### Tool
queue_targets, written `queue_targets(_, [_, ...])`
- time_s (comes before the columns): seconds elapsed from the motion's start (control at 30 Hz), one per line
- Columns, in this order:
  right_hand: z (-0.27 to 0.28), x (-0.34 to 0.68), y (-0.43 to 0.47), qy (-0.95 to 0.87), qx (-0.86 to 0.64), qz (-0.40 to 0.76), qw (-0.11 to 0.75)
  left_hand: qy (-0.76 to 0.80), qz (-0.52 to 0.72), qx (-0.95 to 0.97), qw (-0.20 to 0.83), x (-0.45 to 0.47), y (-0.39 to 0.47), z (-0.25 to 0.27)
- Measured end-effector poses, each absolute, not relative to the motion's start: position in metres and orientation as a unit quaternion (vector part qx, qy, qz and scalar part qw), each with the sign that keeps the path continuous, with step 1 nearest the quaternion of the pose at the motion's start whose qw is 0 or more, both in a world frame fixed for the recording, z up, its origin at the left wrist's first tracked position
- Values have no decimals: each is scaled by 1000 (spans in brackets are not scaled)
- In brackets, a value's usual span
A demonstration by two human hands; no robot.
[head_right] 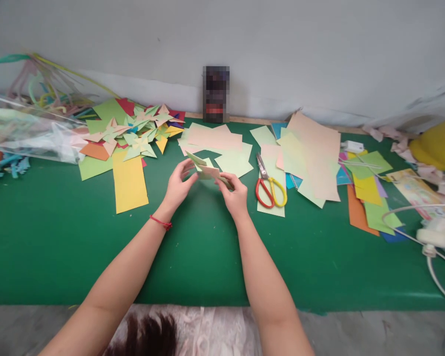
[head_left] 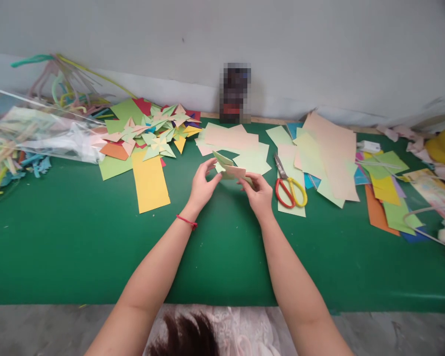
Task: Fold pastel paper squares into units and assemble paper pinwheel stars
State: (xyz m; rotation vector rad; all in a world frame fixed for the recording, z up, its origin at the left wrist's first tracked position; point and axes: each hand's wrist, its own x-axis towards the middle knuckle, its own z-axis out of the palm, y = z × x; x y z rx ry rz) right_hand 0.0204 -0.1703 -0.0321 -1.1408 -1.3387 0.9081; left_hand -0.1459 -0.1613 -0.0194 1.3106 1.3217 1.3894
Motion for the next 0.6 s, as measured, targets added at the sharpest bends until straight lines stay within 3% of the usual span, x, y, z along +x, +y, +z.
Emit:
queue_targets(0.07, [-30,22,-170,-569,-484,336,573,558,551,470,406,-148,-162,-19])
queue_targets(0.23, [-23,26,-172,-630,-480,254,556,440,450,415,657,-147,-167,-10])
queue_targets(0.3, [-22,26,-173,-670,-467,223,533,390,441,386,710,-143,-170,-7])
queue_targets(0.43, [-22,26,-174,-744,-435,194,468,390,455,352,719,-140,-171,-11])
queue_targets(0.6, [-18,22,-175,-795,-390,247,393,453,488,343,662,-145,-168,-18])
